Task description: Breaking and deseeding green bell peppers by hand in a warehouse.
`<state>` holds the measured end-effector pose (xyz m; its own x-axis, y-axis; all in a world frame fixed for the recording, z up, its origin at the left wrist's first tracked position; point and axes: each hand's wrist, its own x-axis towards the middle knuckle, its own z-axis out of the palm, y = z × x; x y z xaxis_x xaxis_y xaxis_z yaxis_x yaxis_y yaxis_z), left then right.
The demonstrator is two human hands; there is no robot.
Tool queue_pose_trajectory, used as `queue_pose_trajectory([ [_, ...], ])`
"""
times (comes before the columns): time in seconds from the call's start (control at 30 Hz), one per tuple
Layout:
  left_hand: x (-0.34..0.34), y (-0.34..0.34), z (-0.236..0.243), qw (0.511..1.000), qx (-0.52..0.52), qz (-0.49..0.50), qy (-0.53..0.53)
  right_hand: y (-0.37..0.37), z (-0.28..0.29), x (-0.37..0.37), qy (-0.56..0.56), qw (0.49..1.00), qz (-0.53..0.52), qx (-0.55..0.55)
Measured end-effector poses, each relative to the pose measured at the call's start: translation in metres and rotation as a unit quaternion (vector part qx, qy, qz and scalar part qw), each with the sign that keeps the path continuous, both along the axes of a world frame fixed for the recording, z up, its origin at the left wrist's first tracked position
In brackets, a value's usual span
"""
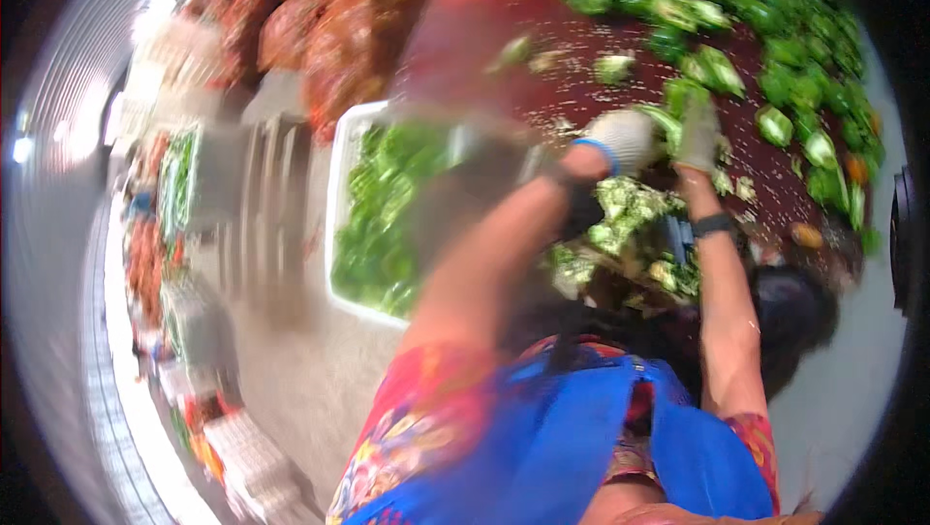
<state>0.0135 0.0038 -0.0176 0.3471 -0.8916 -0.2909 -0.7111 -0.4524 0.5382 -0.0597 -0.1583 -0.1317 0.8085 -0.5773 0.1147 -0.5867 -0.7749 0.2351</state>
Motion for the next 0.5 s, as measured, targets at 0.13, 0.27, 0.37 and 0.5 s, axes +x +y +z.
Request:
queue_pose_trajectory([
  [0.13,-0.009,0.007,-0.026,0.991,-0.122,-0.019,-0.051,-0.011,-0.011,0.01,-0.409,0.865,-0.088,0.276],
  [0.27,-0.007,0.021,-0.056,0.982,-0.166,0.011,-0.09,0.026,0.015,0.022,-0.356,0.872,-0.055,0.332],
  [0.37,-0.001,0.003,-0.046,0.982,-0.175,-0.053,-0.054,-0.015,-0.014,0.023,-0.329,0.91,-0.03,0.25],
  [0.5,-0.011,0.024,-0.026,0.976,-0.203,0.025,0.075,-0.019,-0.018,0.015,-0.171,0.984,0.055,0.016],
])
